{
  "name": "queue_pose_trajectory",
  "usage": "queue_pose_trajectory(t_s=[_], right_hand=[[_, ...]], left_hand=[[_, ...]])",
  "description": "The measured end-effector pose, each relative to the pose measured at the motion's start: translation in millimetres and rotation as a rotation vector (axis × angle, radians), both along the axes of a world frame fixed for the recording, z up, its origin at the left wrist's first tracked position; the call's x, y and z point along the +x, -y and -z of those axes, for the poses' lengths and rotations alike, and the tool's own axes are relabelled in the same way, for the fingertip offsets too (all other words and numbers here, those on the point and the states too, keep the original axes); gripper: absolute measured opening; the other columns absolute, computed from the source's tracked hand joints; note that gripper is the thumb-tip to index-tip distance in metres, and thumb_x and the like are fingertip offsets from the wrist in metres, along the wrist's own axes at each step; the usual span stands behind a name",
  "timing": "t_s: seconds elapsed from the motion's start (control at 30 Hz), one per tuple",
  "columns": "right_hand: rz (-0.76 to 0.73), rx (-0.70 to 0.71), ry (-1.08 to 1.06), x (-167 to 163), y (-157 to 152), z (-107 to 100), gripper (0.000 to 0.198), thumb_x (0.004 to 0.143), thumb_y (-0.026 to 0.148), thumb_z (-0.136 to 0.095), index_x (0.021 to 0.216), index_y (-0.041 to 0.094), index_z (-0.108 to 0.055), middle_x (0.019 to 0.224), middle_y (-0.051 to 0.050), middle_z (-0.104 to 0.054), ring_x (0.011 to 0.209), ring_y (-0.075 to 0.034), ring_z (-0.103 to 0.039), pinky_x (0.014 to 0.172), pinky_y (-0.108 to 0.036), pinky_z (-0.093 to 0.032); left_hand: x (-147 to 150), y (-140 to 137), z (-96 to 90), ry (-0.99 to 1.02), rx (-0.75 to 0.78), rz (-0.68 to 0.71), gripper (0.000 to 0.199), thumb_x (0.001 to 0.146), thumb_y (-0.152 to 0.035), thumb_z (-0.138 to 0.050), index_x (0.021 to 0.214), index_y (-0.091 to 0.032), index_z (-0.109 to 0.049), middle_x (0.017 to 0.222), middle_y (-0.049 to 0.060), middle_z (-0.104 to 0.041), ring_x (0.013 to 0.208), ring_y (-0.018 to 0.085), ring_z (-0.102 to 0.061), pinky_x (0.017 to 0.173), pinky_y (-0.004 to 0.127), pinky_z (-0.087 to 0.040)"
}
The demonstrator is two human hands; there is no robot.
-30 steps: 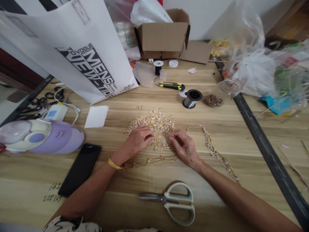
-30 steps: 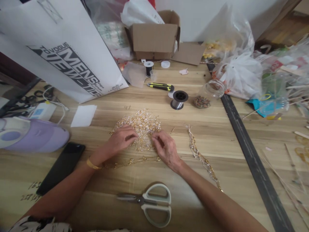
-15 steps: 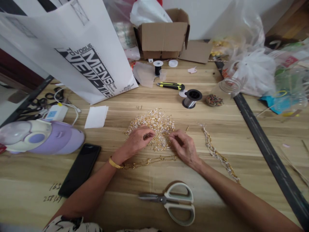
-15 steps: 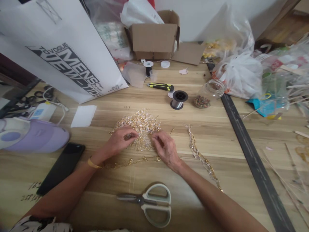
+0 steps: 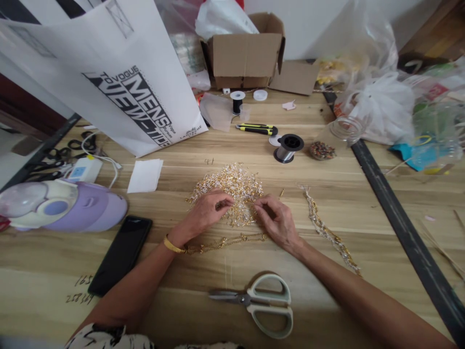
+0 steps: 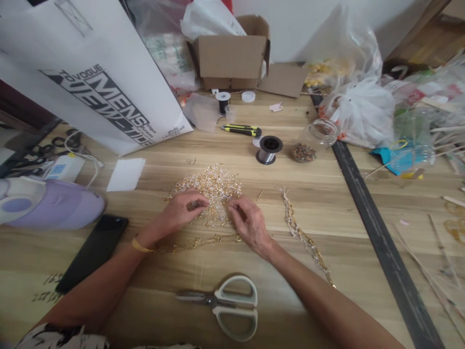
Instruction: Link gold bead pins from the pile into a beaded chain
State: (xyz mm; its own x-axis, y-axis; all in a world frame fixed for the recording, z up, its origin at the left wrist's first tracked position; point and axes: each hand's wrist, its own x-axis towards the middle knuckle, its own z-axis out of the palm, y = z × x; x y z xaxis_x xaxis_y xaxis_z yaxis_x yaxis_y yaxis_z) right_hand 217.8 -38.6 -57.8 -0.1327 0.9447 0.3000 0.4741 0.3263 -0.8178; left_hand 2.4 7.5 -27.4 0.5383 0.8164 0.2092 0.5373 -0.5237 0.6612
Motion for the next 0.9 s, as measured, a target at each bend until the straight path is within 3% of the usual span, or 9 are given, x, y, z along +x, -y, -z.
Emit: queue_pose_trajectory(t_s=[0.17, 0.57, 0.7, 0.9], right_hand=[[0.004, 0.006, -0.013, 0.1, 0.4, 0.1, 0.012, 0.090, 0.024, -0.051, 0.084, 0.019, -0.060, 0.078, -0.003, -0.061, 0.070, -0.015, -0.055, 0.065, -0.028, -0.042], [0.004, 0.005, -0.012, -0.9, 0.0, -1.4, 0.013, 0.090, 0.025, -0.050, 0.084, 0.019, -0.059, 0.076, -0.003, -0.061, 0.069, -0.015, -0.054, 0.063, -0.028, -0.042], [0.009, -0.005, -0.007, -0.7, 0.2, -0.9, 0.014, 0.090, 0.027, -0.050, 0.084, 0.019, -0.059, 0.075, -0.003, -0.060, 0.068, -0.016, -0.054, 0.062, -0.028, -0.042], [0.004, 0.001, -0.009, -0.6, 0.4, -1.0, 0.014, 0.090, 0.028, -0.050, 0.084, 0.019, -0.059, 0.076, -0.003, -0.060, 0.068, -0.015, -0.054, 0.062, -0.027, -0.042]], left_hand=[[-1.5, -1.8, 1.0, 0.005, -0.018, -0.016, 0.009, 0.077, -0.007, -0.063, 0.081, -0.015, -0.066, 0.077, 0.002, -0.068, 0.072, 0.014, -0.061, 0.070, 0.026, -0.048], [-1.7, -0.5, 2.4, -0.005, 0.043, 0.127, 0.009, 0.085, -0.014, -0.060, 0.082, -0.016, -0.068, 0.080, 0.003, -0.071, 0.078, 0.015, -0.059, 0.078, 0.031, -0.046], [-2.0, 1.3, -0.6, -0.079, 0.090, 0.198, 0.012, 0.089, -0.020, -0.056, 0.087, -0.016, -0.068, 0.083, 0.004, -0.070, 0.082, 0.016, -0.057, 0.082, 0.033, -0.044], [-2.8, 3.4, -11.2, -0.220, 0.070, 0.335, 0.016, 0.089, -0.020, -0.056, 0.079, -0.017, -0.067, 0.078, 0.003, -0.066, 0.081, 0.017, -0.054, 0.081, 0.032, -0.042]])
